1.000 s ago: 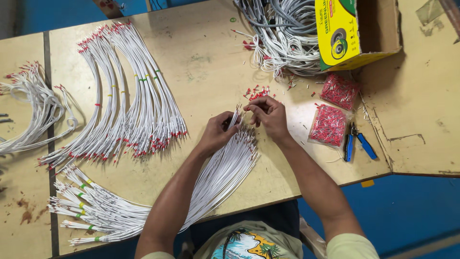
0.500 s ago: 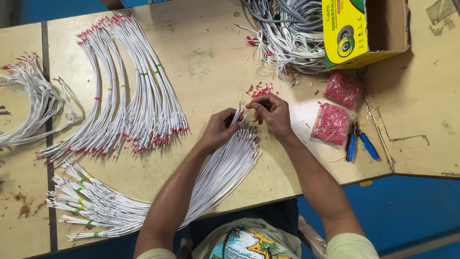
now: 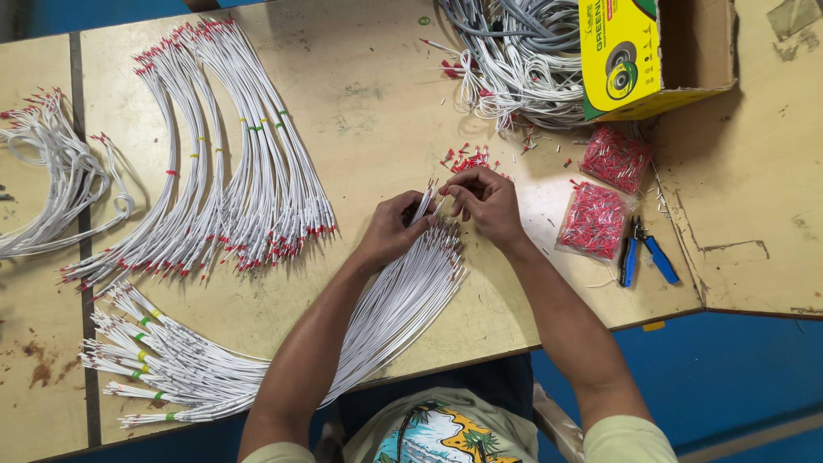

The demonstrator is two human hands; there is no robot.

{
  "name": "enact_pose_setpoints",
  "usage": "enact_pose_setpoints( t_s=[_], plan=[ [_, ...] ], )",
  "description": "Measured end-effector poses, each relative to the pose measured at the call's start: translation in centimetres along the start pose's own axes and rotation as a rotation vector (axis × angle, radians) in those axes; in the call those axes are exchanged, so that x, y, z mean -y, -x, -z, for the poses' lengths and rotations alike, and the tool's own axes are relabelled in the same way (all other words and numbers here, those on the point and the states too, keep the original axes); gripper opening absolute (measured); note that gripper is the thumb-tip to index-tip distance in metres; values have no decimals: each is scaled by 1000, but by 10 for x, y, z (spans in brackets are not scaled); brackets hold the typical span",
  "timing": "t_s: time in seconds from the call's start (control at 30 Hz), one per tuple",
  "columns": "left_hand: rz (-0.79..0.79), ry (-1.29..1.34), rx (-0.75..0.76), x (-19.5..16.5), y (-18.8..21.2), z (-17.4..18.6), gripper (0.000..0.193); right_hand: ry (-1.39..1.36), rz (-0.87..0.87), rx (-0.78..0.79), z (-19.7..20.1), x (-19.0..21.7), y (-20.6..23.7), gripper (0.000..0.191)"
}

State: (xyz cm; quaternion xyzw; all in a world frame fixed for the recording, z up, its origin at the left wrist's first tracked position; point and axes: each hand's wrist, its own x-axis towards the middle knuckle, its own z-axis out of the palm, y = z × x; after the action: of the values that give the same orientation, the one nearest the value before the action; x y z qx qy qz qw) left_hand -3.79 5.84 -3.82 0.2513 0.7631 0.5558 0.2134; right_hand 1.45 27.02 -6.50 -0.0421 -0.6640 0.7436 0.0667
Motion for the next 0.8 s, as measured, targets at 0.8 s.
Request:
enact_pose_setpoints(
  t_s=[0.8],
  plan=[
    [-39, -14, -52, 16, 4, -5, 21, 977, 25, -148, 10, 28, 6, 18]
  ],
)
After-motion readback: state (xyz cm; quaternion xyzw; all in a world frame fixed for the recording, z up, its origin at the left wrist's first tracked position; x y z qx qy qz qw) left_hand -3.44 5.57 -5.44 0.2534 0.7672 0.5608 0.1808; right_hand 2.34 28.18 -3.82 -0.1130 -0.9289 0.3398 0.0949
